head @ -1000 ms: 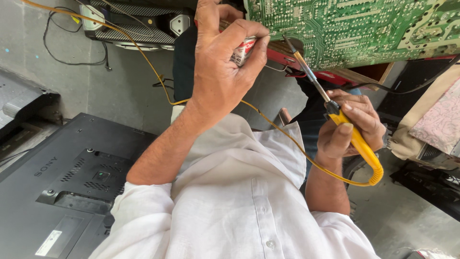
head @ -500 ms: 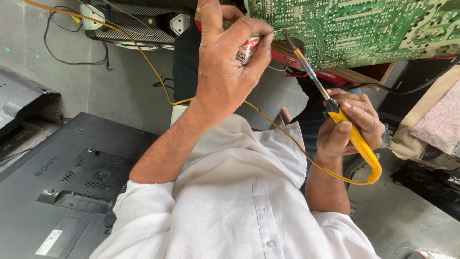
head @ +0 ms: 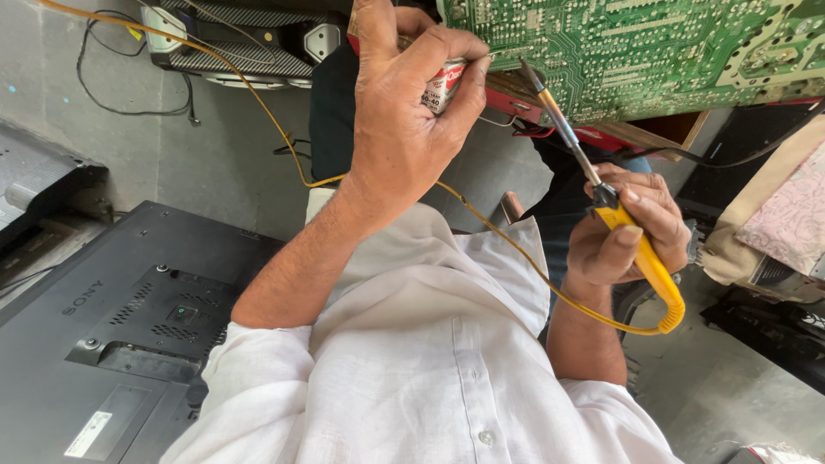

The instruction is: The person uses a soldering iron and solder wire to apply solder to multiple points on a green circuit board. The person holds the solder wire in one hand and the soldering iron in the other, moving between different connection points on the board.

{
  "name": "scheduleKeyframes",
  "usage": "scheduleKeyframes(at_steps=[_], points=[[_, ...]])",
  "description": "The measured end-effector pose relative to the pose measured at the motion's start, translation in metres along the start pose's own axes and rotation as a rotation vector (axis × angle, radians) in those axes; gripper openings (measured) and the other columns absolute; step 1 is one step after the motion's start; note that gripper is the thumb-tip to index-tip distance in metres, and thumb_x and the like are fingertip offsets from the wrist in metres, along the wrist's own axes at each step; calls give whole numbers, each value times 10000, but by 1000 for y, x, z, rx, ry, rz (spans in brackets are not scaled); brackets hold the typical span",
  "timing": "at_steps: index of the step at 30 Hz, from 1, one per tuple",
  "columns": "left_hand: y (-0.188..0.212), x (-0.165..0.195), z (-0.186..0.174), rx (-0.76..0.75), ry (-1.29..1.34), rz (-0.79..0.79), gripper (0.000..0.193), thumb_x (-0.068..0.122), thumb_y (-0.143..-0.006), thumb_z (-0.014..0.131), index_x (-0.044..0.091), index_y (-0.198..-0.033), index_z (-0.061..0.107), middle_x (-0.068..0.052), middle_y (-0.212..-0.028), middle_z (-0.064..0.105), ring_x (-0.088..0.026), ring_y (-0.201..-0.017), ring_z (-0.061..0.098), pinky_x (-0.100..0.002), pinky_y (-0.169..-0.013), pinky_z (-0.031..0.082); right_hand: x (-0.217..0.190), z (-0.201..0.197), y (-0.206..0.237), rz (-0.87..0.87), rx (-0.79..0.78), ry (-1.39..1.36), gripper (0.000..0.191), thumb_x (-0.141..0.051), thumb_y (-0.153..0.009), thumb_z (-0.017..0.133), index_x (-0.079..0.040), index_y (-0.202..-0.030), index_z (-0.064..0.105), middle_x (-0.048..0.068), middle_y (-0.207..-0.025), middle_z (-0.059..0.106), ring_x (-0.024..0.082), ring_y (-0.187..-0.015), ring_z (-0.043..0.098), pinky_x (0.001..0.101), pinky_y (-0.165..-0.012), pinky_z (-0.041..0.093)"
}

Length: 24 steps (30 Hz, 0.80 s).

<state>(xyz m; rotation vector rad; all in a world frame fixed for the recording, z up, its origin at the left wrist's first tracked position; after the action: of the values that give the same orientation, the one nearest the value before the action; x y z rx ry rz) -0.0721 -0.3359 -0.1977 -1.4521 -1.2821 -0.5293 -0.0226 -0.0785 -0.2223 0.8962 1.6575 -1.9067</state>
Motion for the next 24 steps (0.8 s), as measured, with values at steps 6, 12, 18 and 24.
scheduleKeyframes(at_steps=[6,12,18,24], points=[[0,1,3,13,-4,-6,200,12,-969,843,107,-1098,724,-60,-1128,462,-149,-953,596,-281,-824,536,6,-1,2,13,-8,2,368,-307,-1025,680,51,-1014,595,197,-842,648,301,-750,681,455,-700,653],[0,1,3,10,-20,-7,200,27,-967,852,115,-1098,729,-59,-1122,468,-152,-955,588,-290,-827,529,7,-1,4,25,-17,-7,368,-299,-1029,684,61,-1031,612,203,-875,659,315,-778,685,460,-712,655],[0,0,4,2,-15,-1,191,35,-976,848,115,-1103,730,-53,-1131,465,-143,-960,593,-280,-834,538,8,0,3,28,-26,3,361,-298,-1028,685,58,-1038,627,207,-837,666,305,-779,694,451,-718,657],[0,-1,5,8,6,-17,185,34,-980,847,109,-1104,731,-55,-1132,465,-138,-955,595,-272,-824,543,7,0,3,23,-24,4,363,-299,-1025,685,61,-1039,633,211,-831,660,309,-779,698,450,-721,654]])
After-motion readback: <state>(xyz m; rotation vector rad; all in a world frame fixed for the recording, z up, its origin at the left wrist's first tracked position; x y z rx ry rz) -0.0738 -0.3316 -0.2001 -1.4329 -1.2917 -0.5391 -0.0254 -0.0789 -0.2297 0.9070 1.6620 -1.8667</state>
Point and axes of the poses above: each hand's wrist, its own y-axis away from the middle knuckle, its own z-axis out of the palm, x = y × z, the point moved 6 cm from there along -y, towards the middle knuckle
